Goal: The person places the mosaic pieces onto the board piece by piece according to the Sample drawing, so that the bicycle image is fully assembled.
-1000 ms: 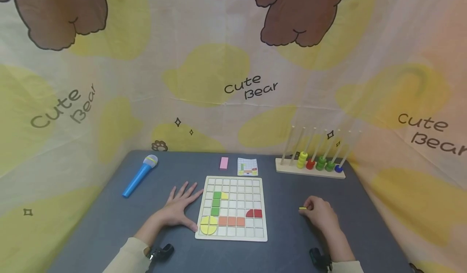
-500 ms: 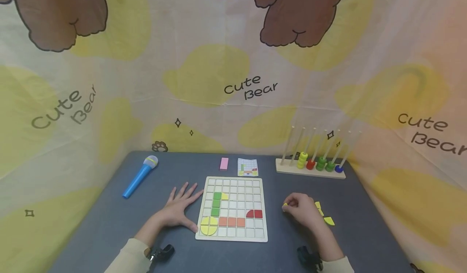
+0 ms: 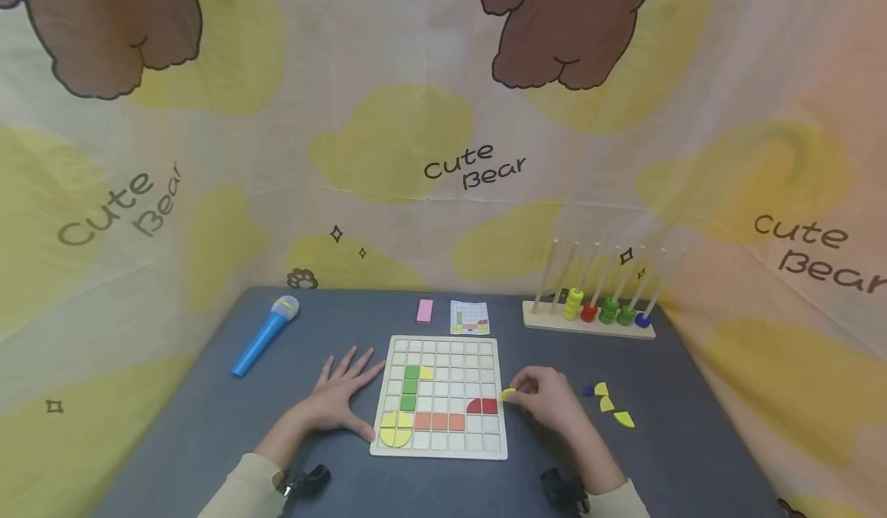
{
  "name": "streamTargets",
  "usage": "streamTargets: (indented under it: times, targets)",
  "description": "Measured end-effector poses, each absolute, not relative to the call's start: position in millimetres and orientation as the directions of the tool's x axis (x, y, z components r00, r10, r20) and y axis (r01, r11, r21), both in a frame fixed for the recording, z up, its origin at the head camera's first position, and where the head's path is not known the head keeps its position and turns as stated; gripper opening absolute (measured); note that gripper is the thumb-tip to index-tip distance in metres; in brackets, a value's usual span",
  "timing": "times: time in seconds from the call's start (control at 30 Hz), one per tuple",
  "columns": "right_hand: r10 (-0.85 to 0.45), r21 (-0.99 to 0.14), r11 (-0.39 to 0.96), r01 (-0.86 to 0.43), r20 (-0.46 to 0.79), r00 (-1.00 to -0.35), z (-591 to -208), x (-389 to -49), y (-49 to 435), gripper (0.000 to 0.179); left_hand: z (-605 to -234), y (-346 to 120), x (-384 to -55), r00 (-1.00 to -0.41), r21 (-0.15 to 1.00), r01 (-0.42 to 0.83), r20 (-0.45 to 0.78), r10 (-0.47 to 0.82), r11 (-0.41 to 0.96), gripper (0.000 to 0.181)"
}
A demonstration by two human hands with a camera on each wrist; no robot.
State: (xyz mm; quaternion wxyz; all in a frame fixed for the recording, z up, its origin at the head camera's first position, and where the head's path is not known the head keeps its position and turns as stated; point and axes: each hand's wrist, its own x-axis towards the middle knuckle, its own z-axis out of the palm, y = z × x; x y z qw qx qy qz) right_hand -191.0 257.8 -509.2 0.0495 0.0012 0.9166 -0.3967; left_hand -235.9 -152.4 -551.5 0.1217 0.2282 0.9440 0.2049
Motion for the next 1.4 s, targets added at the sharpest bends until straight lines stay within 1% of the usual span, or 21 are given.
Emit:
streamTargets:
  times: [0.1, 0.2, 0.37, 0.5, 0.67, 0.73, 0.9, 1.2, 1.4]
  targets:
    - [-0.045, -0.752, 0.657, 0.05, -0.105, -0.993, -509, -190, 249, 0.011, -551, -152, -236, -0.866, 0.441, 0.382, -0.137, 0.482, 0.812, 0.132]
    - [-0.075, -0.767, 0.641, 0.031, -0.103, -0.992, -510, -189, 242, 0.01, -550, -152, -236, -0.863, 0.439, 0.387, -0.138, 0.487, 0.811, 0.132]
    - [-0.128, -0.768, 0.64, -0.013, -0.09, -0.988, -511, -187, 232, 0.009, -550, -152, -236, -0.863, 0.436, 0.385, -0.143, 0.485, 0.813, 0.132]
    - [-0.147, -0.778, 0.628, -0.011, -0.105, -0.984, -511, -184, 226, 0.01, -552, -152, -236, -0.866, 0.435, 0.38, -0.145, 0.479, 0.817, 0.133]
    - [-0.217, -0.796, 0.604, -0.043, -0.113, -0.97, -516, -182, 221, 0.011, -554, -153, -236, -0.867, 0.438, 0.38, -0.139, 0.479, 0.815, 0.132]
    - [-0.239, -0.786, 0.615, -0.064, -0.109, -0.965, -520, -181, 219, 0.01, -554, -153, -236, -0.866, 0.437, 0.379, -0.143, 0.479, 0.816, 0.132]
    - [-0.238, -0.755, 0.652, -0.075, -0.11, -0.965, -524, -180, 213, 0.01, -552, -152, -237, -0.865, 0.429, 0.38, -0.148, 0.479, 0.819, 0.133]
    - [-0.255, -0.731, 0.675, -0.102, -0.102, -0.962, -522, -177, 209, 0.009, -549, -152, -236, -0.865, 0.433, 0.381, -0.144, 0.48, 0.817, 0.132]
    - [-0.248, -0.726, 0.682, -0.087, -0.117, -0.962, -521, -178, 210, 0.013, -551, -153, -235, -0.866, 0.42, 0.385, -0.143, 0.479, 0.822, 0.133]
